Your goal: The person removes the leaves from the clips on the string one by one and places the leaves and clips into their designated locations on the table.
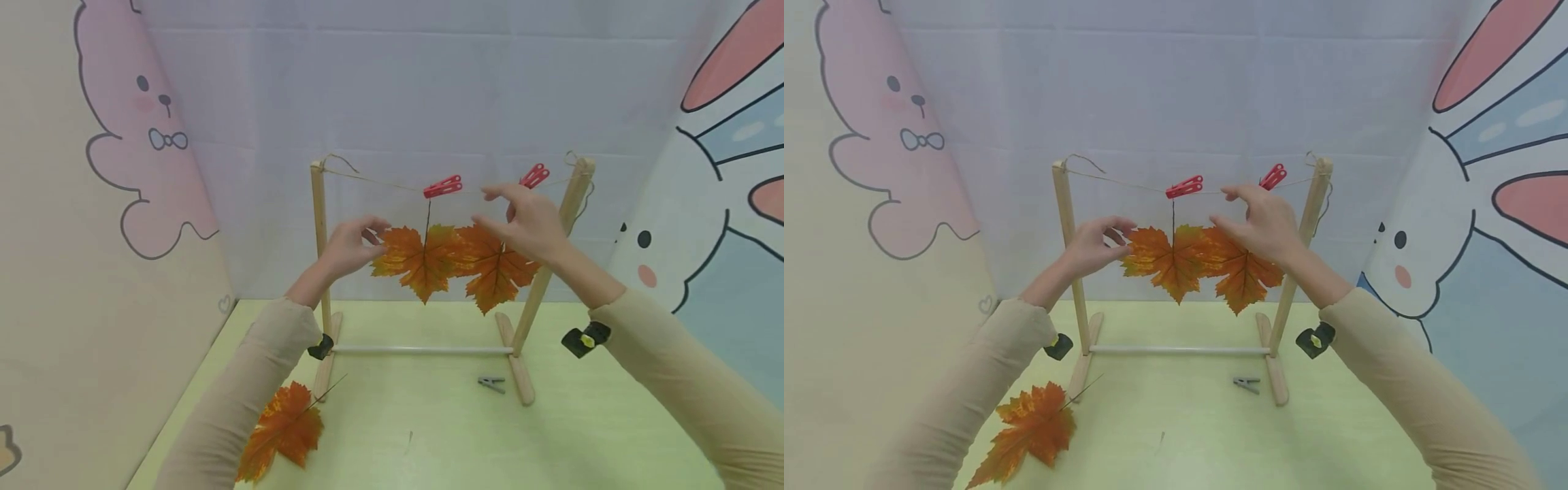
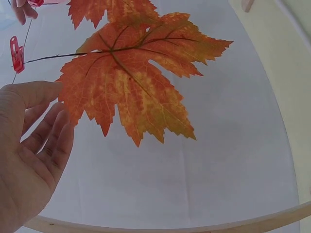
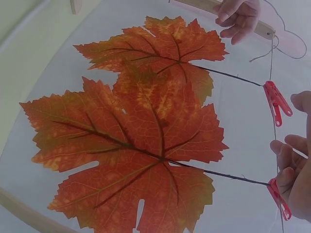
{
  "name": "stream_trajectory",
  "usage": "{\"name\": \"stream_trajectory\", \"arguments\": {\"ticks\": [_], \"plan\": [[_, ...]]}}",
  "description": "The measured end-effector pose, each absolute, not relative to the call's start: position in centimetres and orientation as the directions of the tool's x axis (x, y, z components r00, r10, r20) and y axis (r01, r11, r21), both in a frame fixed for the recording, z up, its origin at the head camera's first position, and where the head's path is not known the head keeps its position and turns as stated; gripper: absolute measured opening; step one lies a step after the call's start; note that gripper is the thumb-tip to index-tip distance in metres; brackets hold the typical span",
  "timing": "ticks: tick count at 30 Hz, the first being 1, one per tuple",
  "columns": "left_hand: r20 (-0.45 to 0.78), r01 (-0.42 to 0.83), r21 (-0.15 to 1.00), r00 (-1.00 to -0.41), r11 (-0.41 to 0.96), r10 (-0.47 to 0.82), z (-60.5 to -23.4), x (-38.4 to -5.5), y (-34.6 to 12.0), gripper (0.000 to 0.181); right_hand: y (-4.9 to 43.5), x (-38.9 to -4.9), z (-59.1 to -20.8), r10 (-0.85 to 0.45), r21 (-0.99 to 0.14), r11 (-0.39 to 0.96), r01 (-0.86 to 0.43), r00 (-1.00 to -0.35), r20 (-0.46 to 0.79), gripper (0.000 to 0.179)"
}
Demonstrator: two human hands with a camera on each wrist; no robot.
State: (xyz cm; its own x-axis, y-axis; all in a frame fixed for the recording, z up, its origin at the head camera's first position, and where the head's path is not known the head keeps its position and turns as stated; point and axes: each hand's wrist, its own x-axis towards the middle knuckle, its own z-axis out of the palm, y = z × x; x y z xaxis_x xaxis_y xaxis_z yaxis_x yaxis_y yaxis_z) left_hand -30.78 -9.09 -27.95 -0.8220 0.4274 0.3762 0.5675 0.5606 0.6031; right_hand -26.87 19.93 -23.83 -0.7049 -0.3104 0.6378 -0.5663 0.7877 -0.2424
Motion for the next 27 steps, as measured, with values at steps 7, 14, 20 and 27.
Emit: {"name": "stream_trajectory", "arguments": {"ticks": [7, 14, 20, 27], "plan": [[0.41, 0.556, 0.625, -0.831, 0.549, 0.375, -27.6, -31.2, -7.9, 0.033, 19.1, -27.2, -23.2, -0.303, -0.262, 0.778, -0.571, -0.707, 0.639, 0.045], [0.447, 0.547, 0.624, -0.836, 0.559, 0.318, -26.9, -31.5, -6.6, 0.034, 18.0, -27.8, -22.5, -0.327, -0.237, 0.785, -0.573, -0.708, 0.626, 0.046], [0.455, 0.547, 0.648, -0.836, 0.53, 0.306, -26.8, -31.7, -5.7, 0.03, 17.6, -28.2, -22.2, -0.293, -0.277, 0.793, -0.543, -0.738, 0.608, 0.049], [0.47, 0.56, 0.644, -0.827, 0.521, 0.309, -26.9, -32.1, -4.6, 0.027, 17.5, -29.0, -21.9, -0.258, -0.344, 0.796, -0.498, -0.793, 0.552, 0.053]]}}
